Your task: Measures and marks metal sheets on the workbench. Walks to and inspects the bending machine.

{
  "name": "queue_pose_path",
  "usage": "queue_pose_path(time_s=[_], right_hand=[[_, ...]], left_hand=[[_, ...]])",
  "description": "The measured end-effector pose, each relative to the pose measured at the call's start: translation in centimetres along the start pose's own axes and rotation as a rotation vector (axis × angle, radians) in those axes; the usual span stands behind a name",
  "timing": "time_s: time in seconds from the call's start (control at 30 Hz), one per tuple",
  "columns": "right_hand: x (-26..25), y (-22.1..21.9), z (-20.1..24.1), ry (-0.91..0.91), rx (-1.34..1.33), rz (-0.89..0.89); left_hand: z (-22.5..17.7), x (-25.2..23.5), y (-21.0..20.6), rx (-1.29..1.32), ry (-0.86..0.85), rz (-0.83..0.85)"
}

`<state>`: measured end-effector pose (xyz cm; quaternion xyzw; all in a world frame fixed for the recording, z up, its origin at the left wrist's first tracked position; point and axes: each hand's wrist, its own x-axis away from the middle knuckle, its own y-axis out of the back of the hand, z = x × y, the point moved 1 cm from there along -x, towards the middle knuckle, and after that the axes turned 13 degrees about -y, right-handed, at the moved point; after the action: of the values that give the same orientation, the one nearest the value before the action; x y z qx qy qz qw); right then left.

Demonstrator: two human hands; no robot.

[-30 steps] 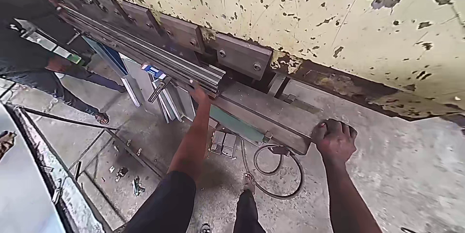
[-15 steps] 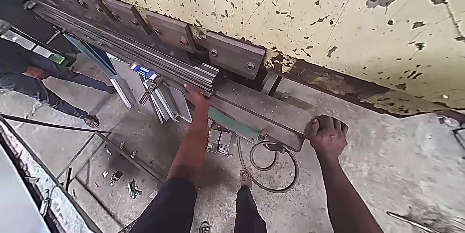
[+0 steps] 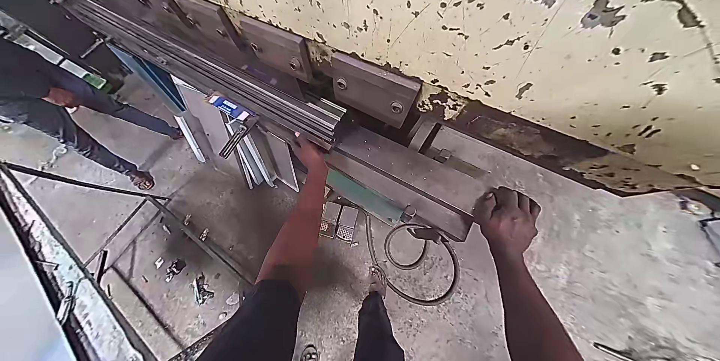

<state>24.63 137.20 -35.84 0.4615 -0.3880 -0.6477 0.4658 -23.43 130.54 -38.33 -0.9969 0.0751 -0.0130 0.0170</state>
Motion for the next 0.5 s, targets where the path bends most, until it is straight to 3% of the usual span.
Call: queue_pose_path(time_s=[0.13, 0.2, 0.27, 0.4, 0.5], right_hand=[[-0.2, 0.4, 0.1, -0.006, 0.033, 0.022], [0.1, 0.5, -0.1, -0.002, 0.031, 0.043], [0.0, 0.6, 0.1, 0.03, 0.018, 0.05], [-0.1, 0.4, -0.1, 0.06, -0.007, 0.03], [-0.3, 0.1, -0.6, 0.057, -0.009, 0.05]], left_hand=[[1.5, 0.7, -0.5, -0.244, -0.006, 0.173], [0.0, 0.0, 1.5, -0.408, -0.037, 0.349], [-4.2, -1.2, 5.1, -0.664, -0.213, 0.444], [-14.2, -3.0, 15.0, -1.031, -0.682, 0.086], [-22.4, -3.4, 22.0, -1.09, -0.798, -0.096]])
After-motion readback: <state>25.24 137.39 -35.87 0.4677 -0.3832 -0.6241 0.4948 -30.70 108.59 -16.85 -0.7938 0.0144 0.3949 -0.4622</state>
